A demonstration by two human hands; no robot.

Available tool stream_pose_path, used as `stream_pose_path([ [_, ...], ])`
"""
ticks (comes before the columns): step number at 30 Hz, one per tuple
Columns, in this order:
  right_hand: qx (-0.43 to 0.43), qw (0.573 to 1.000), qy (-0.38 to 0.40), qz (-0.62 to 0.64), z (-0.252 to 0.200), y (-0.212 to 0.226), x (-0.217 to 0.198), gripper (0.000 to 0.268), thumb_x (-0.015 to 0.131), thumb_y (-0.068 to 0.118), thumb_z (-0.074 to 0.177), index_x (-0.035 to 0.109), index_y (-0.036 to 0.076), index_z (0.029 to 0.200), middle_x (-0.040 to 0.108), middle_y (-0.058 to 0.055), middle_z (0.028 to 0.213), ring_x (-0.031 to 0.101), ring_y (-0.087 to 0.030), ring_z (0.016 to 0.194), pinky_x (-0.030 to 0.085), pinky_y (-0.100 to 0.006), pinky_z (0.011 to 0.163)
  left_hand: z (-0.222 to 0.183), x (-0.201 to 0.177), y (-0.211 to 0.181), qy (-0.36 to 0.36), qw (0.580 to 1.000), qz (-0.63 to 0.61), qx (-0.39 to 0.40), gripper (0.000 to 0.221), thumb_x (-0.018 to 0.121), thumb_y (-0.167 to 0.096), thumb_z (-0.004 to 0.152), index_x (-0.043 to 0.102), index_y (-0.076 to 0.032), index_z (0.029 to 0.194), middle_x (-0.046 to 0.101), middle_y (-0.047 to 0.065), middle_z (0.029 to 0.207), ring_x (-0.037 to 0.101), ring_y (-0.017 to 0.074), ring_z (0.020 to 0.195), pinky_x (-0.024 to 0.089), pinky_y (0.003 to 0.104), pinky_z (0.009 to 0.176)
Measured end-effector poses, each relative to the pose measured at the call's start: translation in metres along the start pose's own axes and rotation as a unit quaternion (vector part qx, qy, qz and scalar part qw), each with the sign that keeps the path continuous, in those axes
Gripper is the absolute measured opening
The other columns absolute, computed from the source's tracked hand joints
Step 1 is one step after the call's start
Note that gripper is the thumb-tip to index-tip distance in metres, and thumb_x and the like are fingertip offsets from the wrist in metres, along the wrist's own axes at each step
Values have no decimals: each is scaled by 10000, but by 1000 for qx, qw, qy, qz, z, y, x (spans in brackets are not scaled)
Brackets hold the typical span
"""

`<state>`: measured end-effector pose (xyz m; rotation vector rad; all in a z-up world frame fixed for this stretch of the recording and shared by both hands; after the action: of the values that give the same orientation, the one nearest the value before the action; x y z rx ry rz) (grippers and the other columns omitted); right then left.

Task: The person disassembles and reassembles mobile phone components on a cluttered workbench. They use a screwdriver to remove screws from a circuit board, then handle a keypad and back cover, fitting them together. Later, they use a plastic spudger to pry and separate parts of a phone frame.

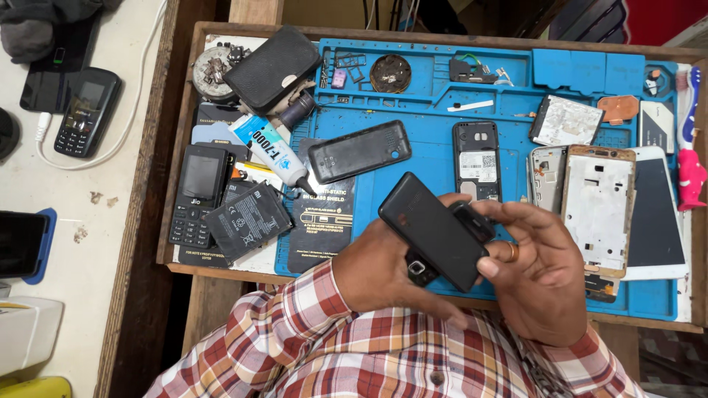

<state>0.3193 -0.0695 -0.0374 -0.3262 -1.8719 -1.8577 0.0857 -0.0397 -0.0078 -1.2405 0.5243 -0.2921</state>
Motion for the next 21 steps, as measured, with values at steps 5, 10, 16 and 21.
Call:
stream_pose_path([
  [5,8,990,15,137,4,7,-10,638,603,-152,944,478,88,1523,462,-300,1567,650,-296,1259,551,-418,1086,-3,5,15,-38,971,-217,-95,968,876,-127,811,382,-10,1635,667,256,1387,639,251,1267,513,363,1108],
  [10,19,989,-12,147,4,2,-19,533,576,-131,969,494,28,1471,552,-310,1471,642,-321,1319,551,-430,1066,-1,-14,29,-75,816,-572,-45,747,644,-278,997,345,3,1621,591,268,1436,668,261,1071,589,366,846],
  [16,39,998,-6,56,-8,-12,-18,456,613,-135,982,537,-109,1430,684,-298,1274,711,-310,1120,604,-419,948,2,1,34,-113,747,-651,-74,710,399,-485,1148,345,12,1653,569,210,1467,640,242,1163,598,399,894],
  [21,67,993,-8,-97,-10,-16,2,491,638,-141,907,555,-129,1391,742,-281,1158,758,-289,999,647,-368,836,2,6,29,-123,782,-602,-105,758,317,-584,1116,367,1,1595,565,198,1470,564,288,1359,523,424,1145],
])
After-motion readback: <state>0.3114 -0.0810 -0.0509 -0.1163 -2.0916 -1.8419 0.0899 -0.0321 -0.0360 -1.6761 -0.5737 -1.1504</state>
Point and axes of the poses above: each hand's wrist, its own z-axis towards the middle knuckle, its own x-axis out of the palm, y = z × x, the point moved 1 cm from there along z, towards the middle knuckle
